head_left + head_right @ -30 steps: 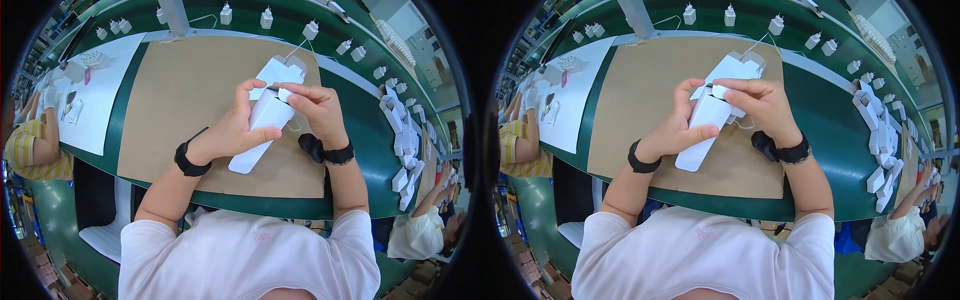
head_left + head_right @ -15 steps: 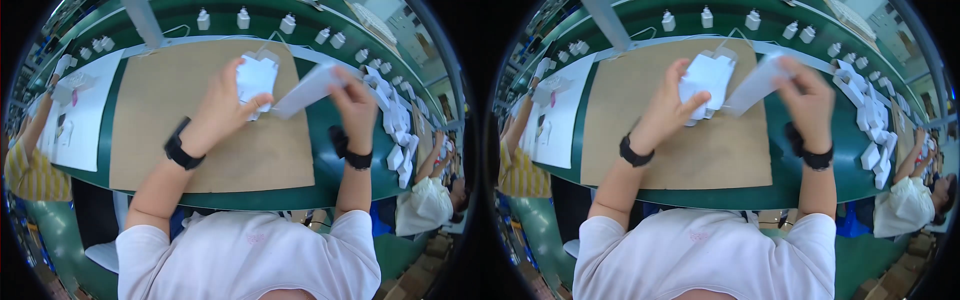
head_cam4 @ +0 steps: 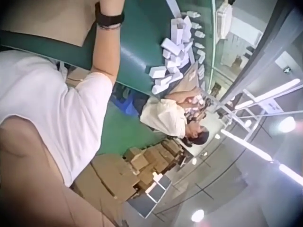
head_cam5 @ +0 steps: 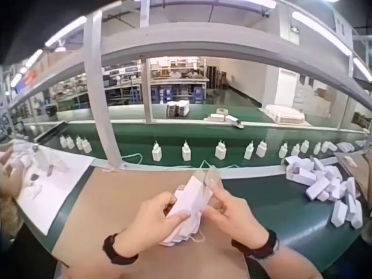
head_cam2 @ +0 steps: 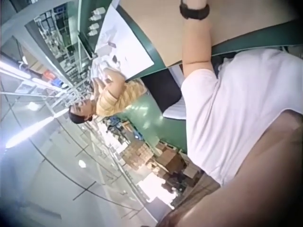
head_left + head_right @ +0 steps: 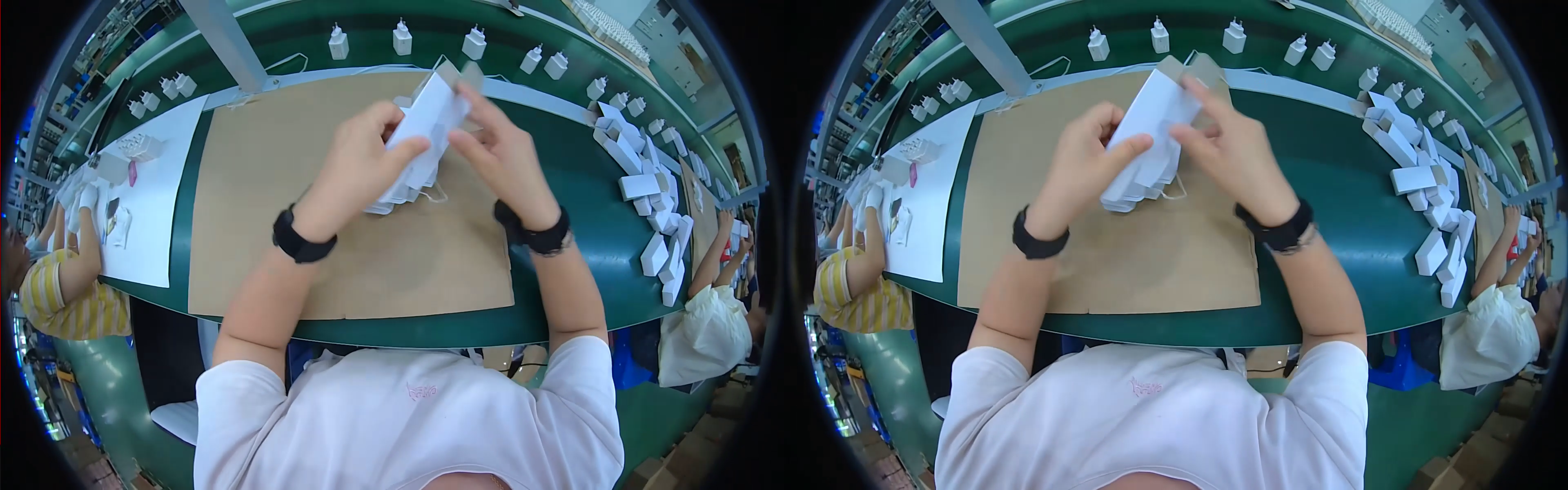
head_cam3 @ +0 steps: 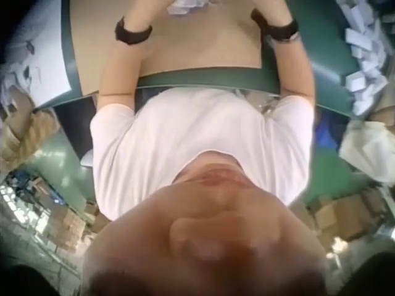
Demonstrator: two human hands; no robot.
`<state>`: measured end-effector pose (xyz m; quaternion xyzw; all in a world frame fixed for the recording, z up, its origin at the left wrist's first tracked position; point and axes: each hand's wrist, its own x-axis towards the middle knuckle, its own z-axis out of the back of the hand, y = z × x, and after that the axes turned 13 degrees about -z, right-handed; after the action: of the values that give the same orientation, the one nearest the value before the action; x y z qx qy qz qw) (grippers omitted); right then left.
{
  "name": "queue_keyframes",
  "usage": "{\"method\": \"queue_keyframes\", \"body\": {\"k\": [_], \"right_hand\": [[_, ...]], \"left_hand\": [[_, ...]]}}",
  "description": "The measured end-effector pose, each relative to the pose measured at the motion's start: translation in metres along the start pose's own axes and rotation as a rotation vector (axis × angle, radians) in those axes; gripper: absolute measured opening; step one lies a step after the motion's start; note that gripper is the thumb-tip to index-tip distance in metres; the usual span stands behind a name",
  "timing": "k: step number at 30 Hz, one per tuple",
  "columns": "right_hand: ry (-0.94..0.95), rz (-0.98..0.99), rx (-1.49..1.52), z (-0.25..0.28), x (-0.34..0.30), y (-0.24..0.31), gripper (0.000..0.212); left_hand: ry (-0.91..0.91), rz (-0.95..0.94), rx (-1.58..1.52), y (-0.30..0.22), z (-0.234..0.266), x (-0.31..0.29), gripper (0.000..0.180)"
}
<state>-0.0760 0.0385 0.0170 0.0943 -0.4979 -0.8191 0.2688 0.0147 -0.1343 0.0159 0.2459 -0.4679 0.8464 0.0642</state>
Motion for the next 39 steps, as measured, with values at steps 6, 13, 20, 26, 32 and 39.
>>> {"method": "queue_keyframes", "body": {"k": [6,13,20,26,32,39], "right_hand": [[0.032,0.196,0.083,-0.041,0.002,0.005,0.034],[0.047,0.211,-0.112,-0.04,0.003,0.013,0.054],[-0.002,0.364,-0.188,-0.035,0.001,0.019,0.059],[0.231,0.146,0.196,-0.031,0.002,0.015,0.048],[0.302,0.032,0.009,-0.016,0.004,0.015,0.041],[0.197,0.115,0.492,-0.044,-0.005,0.025,0.052]], "left_hand": [[-0.107,-0.122,0.077,0.006,-0.004,-0.017,0.018],[-0.011,-0.103,-0.143,0.004,0.0,-0.028,0.02],[0.003,0.008,-0.309,-0.001,0.003,-0.032,0.02],[-0.038,-0.269,-0.167,0.023,-0.012,-0.037,0.036],[-0.015,-0.005,-0.402,0.007,-0.007,-0.035,0.069],[-0.046,-0.217,-0.518,0.018,-0.005,-0.034,0.07]]}}
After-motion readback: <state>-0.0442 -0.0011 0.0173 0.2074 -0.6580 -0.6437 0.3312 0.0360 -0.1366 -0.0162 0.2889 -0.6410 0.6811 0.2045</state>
